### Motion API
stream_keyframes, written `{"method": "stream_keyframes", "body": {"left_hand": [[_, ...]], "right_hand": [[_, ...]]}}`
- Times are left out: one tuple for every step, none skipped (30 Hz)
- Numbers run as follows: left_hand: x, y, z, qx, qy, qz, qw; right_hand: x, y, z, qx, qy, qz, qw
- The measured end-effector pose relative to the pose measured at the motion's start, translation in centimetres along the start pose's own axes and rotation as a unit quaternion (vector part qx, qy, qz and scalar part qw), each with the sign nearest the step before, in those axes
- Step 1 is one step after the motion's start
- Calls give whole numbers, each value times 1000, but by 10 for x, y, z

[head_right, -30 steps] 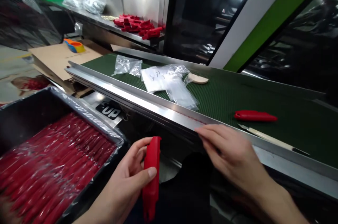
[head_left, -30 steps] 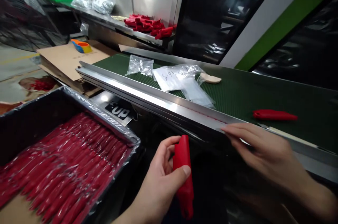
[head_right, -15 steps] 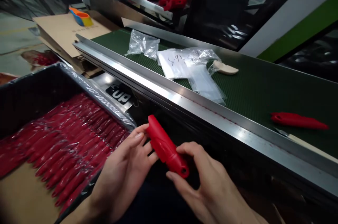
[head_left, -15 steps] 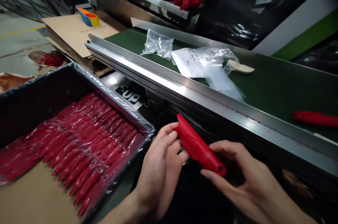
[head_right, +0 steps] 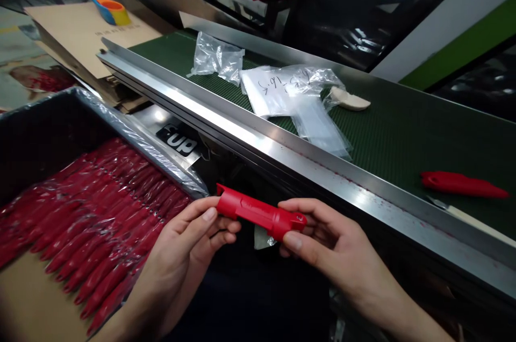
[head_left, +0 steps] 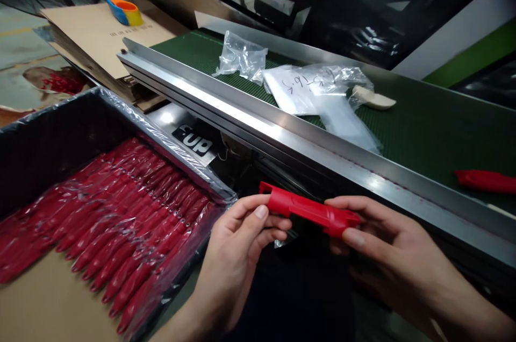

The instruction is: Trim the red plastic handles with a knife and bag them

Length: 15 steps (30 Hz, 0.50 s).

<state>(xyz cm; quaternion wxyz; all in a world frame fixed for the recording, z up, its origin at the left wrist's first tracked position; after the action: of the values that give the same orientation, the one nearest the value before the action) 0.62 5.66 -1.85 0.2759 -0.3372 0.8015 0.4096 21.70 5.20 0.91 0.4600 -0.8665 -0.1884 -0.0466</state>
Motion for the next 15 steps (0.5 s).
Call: {"method": "stream_keyframes", "body": {"left_hand": [[1,0,1,1,3,2,1000],[1,-1,2,1,5,4,1000],[2,-1,3,0,9,6,1000],[3,-1,4,0,14,6,1000],[4,-2,5,0,20,7,1000],[6,-3,6,1,25,8,1000],[7,-3,8,4,28,7,1000],[7,-4,9,8,29,3,1000],[8,-5,11,12,27,-3,1000],[7,-6,12,14,21,-13,1000],[6,-6,13,18,14,-28,999],[5,-7,14,24,8,-43,999],[2,-8,15,33,6,-55,998],[0,-8,15,47,9,-60,997],[-3,-9,15,65,17,-57,996]], "right_hand": [[0,0,2,12,-3,3,1000],[1,0,3,23,-4,6,1000],[2,0,4,32,-5,8,999],[2,-1,5,38,-6,7,999],[2,-1,5,45,-5,0,999],[2,-3,5,59,1,-18,998],[2,-4,5,83,16,-51,995],[1,-7,4,119,41,-97,987],[-1,-10,3,167,73,-152,971],[-3,-13,1,227,101,-211,945],[-7,-18,-1,295,118,-266,910],[-11,-22,-4,363,120,-316,868],[-15,-28,-6,423,104,-362,824],[-17,-34,-8,469,67,-400,785],[-17,-40,-8,505,21,-422,752]]}}
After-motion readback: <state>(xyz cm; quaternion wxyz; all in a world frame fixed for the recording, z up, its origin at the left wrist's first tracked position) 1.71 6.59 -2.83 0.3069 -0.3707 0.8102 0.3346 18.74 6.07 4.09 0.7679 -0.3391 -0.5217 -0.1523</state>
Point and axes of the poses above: each hand's wrist, its own z-axis towards the middle knuckle, its own x-axis out of the back of the hand, y = z × x, the point moved 2 cm from there along z, towards the middle knuckle, and after that the axes turned 9 degrees about -z, right-handed, at the moved point
